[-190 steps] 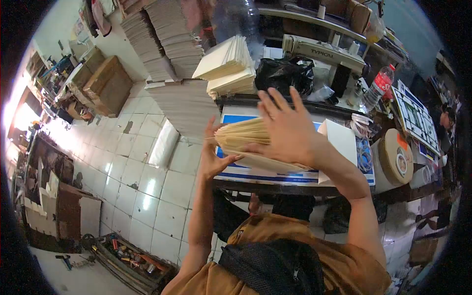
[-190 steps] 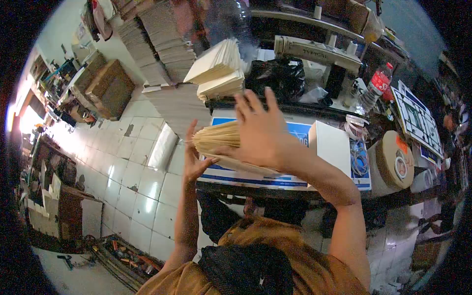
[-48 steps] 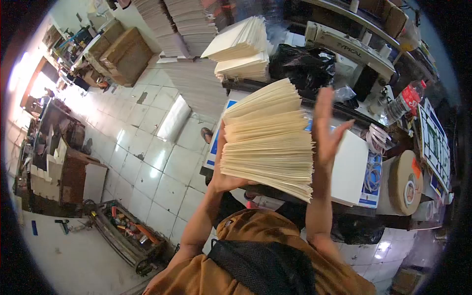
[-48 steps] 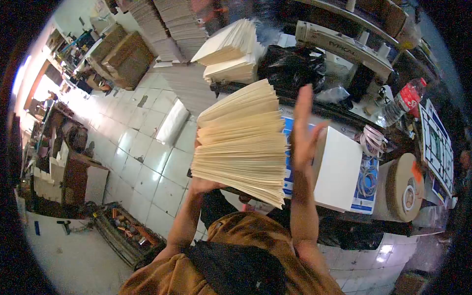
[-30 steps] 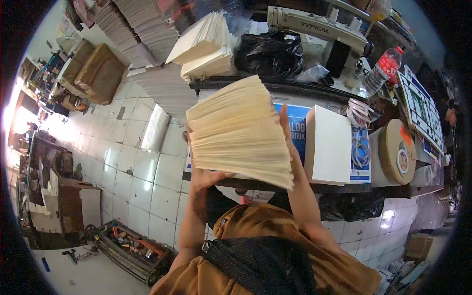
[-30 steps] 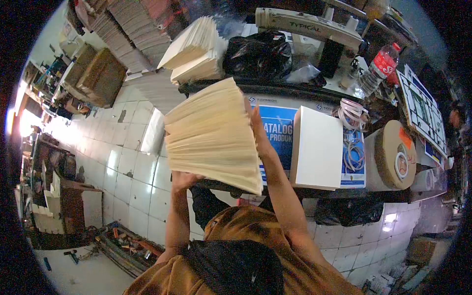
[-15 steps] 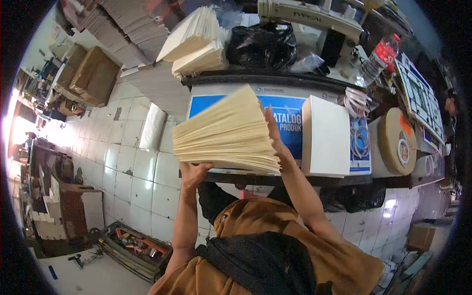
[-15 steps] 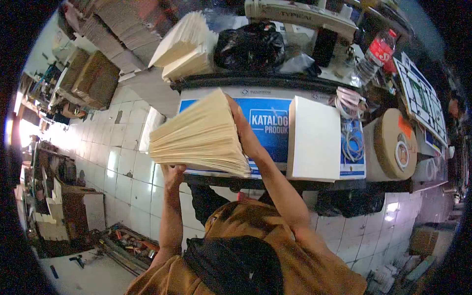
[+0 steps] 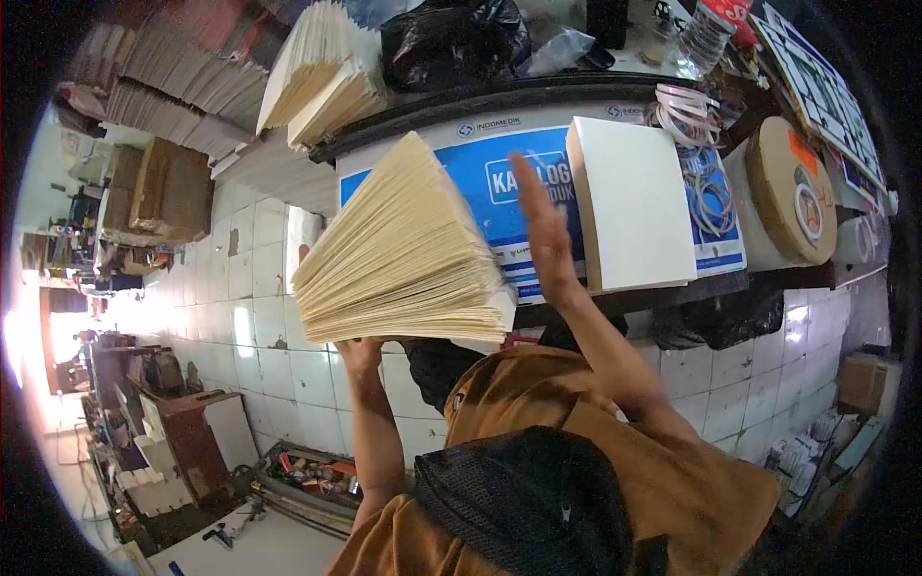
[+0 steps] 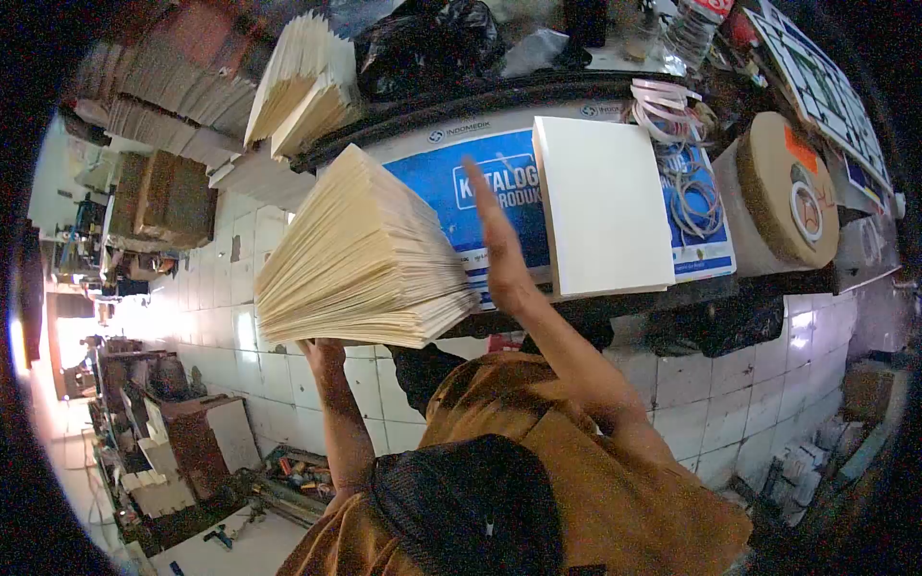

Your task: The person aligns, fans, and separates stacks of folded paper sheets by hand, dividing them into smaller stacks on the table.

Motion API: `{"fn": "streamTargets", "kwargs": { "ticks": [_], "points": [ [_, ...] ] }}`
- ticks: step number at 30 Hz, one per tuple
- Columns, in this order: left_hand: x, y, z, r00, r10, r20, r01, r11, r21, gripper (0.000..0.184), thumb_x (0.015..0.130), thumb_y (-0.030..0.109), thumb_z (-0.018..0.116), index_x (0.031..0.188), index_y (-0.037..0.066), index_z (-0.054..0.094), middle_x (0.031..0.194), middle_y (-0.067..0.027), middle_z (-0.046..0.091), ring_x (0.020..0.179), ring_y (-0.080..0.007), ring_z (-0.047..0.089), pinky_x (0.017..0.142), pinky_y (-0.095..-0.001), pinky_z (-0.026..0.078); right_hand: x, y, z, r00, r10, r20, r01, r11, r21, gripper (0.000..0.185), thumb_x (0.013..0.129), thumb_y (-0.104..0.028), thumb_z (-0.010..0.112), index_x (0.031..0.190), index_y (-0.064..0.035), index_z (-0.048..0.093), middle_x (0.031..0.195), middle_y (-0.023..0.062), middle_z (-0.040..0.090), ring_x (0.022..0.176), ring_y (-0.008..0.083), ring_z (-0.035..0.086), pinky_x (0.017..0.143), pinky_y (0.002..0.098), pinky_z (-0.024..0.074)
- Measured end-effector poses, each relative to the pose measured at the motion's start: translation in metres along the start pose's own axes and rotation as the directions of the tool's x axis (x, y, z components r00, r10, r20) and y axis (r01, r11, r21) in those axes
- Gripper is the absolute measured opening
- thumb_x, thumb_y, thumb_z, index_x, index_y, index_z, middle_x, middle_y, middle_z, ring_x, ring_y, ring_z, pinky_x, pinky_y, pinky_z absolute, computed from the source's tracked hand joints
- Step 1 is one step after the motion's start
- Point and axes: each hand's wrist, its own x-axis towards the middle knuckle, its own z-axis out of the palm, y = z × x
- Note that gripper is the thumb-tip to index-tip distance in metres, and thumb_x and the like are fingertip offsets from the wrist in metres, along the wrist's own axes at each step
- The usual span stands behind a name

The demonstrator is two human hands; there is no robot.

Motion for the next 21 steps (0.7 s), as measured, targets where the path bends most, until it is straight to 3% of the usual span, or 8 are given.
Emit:
{"fn": "streamTargets", "kwargs": {
  "ticks": [3, 5, 7, 8, 12, 16, 18, 21],
  "points": [
    [0.005, 0.015, 0.001, 0.992, -0.105, -0.072, 0.098, 0.991, -0.092, 0.066, 0.092, 0.031, 0.067, 0.143, 0.003, 0.035, 0.14, -0.0163, 0.048, 0.125, -0.0288, 0.05, 0.102, -0.0433, 0.047, -0.031, -0.005, 0.025, 0.984, -0.021, 0.178, 0.056, 0.98, -0.19, 0.074, 0.1, -0.049, 0.033, 0.156, -0.0054, 0.013, 0.163, 0.0126, 0.011, 0.15, 0.0266, 0.008, 0.121, 0.0384, 0.0057],
    [0.007, 0.026, -0.003, 0.978, -0.191, -0.081, 0.179, 0.975, -0.133, 0.068, 0.091, 0.031, 0.068, 0.143, 0.003, 0.035, 0.14, -0.0162, 0.048, 0.126, -0.0287, 0.05, 0.103, -0.0434, 0.046, -0.042, -0.006, 0.026, 0.987, 0.012, 0.159, 0.012, 0.988, -0.153, 0.072, 0.101, -0.046, 0.032, 0.155, -0.0032, 0.012, 0.163, 0.0138, 0.01, 0.15, 0.0269, 0.008, 0.121, 0.0386, 0.0061],
    [0.01, 0.033, -0.007, 0.967, -0.24, -0.08, 0.225, 0.961, -0.163, 0.069, 0.09, 0.032, 0.069, 0.143, 0.002, 0.036, 0.14, -0.0162, 0.049, 0.126, -0.0285, 0.049, 0.104, -0.0435, 0.045, -0.045, -0.003, 0.019, 0.996, 0.087, 0.035, -0.089, 0.994, 0.063, 0.073, 0.101, -0.047, 0.03, 0.155, -0.0009, 0.013, 0.163, 0.0164, 0.009, 0.15, 0.0284, 0.01, 0.121, 0.0386, 0.0072],
    [0.01, 0.036, -0.01, 0.963, -0.256, -0.085, 0.239, 0.956, -0.172, 0.07, 0.09, 0.032, 0.07, 0.143, 0.002, 0.036, 0.139, -0.0162, 0.049, 0.127, -0.0285, 0.049, 0.104, -0.0435, 0.045, -0.047, 0.015, 0.007, 0.985, -0.125, -0.118, 0.13, 0.991, 0.039, 0.073, 0.1, -0.043, 0.036, 0.155, -0.0005, 0.012, 0.162, 0.0186, 0.009, 0.15, 0.0301, 0.01, 0.121, 0.0387, 0.0077],
    [0.014, 0.042, -0.011, 0.954, -0.278, -0.114, 0.256, 0.95, -0.177, 0.073, 0.088, 0.033, 0.072, 0.143, 0.001, 0.036, 0.139, -0.0161, 0.05, 0.128, -0.0282, 0.048, 0.105, -0.0437, 0.044, -0.058, 0.0, 0.027, 0.981, -0.052, 0.188, 0.097, 0.965, -0.242, 0.065, 0.103, -0.035, 0.031, 0.155, -0.0012, 0.01, 0.163, 0.0173, 0.008, 0.15, 0.0282, 0.008, 0.121, 0.0385, 0.0062],
    [0.014, 0.049, -0.012, 0.929, -0.34, -0.145, 0.309, 0.929, -0.203, 0.076, 0.085, 0.033, 0.075, 0.143, 0.0, 0.037, 0.138, -0.0161, 0.051, 0.129, -0.0278, 0.047, 0.106, -0.0439, 0.042, -0.042, -0.002, 0.015, 1.0, -0.009, -0.005, 0.009, 1.0, 0.004, 0.063, 0.1, -0.024, 0.037, 0.154, 0.0004, 0.014, 0.161, 0.0206, 0.012, 0.149, 0.0299, 0.011, 0.121, 0.0396, 0.0083],
    [0.013, 0.047, -0.011, 0.94, -0.307, -0.15, 0.286, 0.947, -0.149, 0.078, 0.084, 0.034, 0.076, 0.143, 0.0, 0.037, 0.137, -0.016, 0.051, 0.129, -0.0277, 0.046, 0.106, -0.044, 0.042, -0.031, -0.001, 0.027, 1.0, -0.007, -0.002, 0.007, 1.0, -0.027, 0.064, 0.101, -0.027, 0.037, 0.153, 0.0016, 0.015, 0.161, 0.0211, 0.013, 0.149, 0.0307, 0.011, 0.121, 0.0397, 0.0082],
    [0.015, 0.015, -0.028, 0.999, -0.009, -0.049, 0.021, 0.967, 0.254, 0.069, 0.086, 0.038, 0.073, 0.136, -0.002, 0.046, 0.13, -0.0162, 0.056, 0.115, -0.0299, 0.058, 0.098, -0.0468, 0.05, -0.026, 0.008, 0.034, 0.989, 0.009, 0.149, 0.009, 0.993, -0.118, 0.066, 0.103, -0.036, 0.034, 0.153, 0.0032, 0.015, 0.16, 0.022, 0.013, 0.149, 0.0322, 0.011, 0.121, 0.0387, 0.0074]
  ]
}}
